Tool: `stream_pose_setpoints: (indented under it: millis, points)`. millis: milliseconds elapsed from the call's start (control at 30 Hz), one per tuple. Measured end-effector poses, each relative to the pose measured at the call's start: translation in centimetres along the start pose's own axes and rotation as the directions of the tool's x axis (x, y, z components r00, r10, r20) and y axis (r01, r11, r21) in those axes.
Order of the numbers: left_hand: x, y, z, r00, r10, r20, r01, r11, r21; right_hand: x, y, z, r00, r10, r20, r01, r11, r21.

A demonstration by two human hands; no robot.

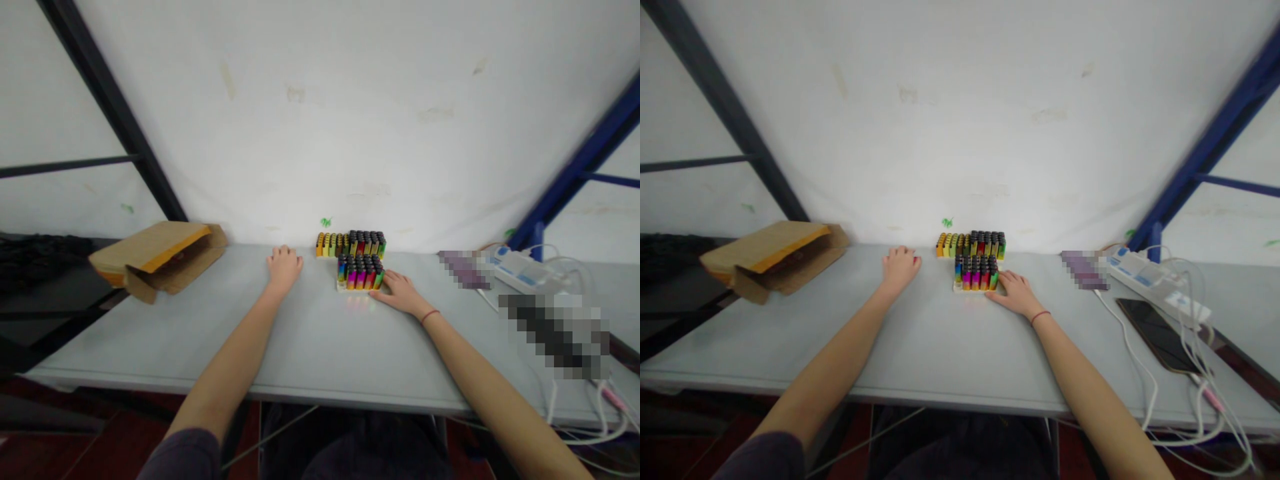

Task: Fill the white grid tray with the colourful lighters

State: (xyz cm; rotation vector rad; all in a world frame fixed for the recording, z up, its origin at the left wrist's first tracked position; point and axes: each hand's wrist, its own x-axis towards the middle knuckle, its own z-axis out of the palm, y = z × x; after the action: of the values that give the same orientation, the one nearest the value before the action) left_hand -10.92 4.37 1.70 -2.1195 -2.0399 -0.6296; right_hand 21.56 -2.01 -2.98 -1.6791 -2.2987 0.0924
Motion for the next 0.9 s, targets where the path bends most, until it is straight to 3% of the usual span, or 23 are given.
stream_pose_setpoints:
  millis: [100, 333, 467, 533, 633, 733, 800, 900]
  points:
    - [0.0, -0.9, 0.2, 0.997, -0.038, 0.065, 0.031, 0.995, 0.095, -0.1, -0.1, -0.1, 1.0, -0.002, -0.001, 0.002, 1.0, 0.002]
    - [-0.5, 0.8, 1.3, 0.979, 0.068, 0.19, -0.074, 0.997, 0.027, -0.2, -0.4, -0.4, 1.0, 0.008, 0.005, -0.008, 1.0, -0.009]
    - [-0.4, 1.2, 1.6, 0.942, 0.152, 0.299, -0.166, 0.986, 0.022, -0.2, -0.3, -0.3, 1.0, -0.002, 0.01, 0.002, 1.0, -0.006]
    - [-0.3, 1.2, 1.8, 0.93, 0.197, 0.309, -0.195, 0.98, -0.038, -0.1, -0.3, -0.3, 1.0, -0.003, 0.009, 0.003, 1.0, -0.003]
    - [-0.1, 1.5, 2.1, 0.956, 0.168, 0.242, -0.104, 0.961, -0.256, -0.1, -0.3, -0.2, 1.0, -0.002, 0.011, 0.002, 1.0, -0.001]
    - [0.0, 2.1, 2.5, 0.954, 0.107, 0.28, 0.078, 0.813, -0.577, 0.0, -0.2, -0.2, 1.0, -0.003, 0.017, 0.003, 1.0, -0.002]
    - [-0.1, 2.7, 2.8, 0.933, 0.111, 0.342, 0.197, 0.636, -0.746, 0.0, -0.1, -0.2, 1.0, -0.002, 0.02, 0.002, 1.0, -0.004]
    - [-0.4, 3.7, 3.0, 0.914, 0.118, 0.389, 0.326, 0.36, -0.874, 0.0, -0.1, -0.2, 1.0, 0.002, 0.021, -0.002, 1.0, -0.003]
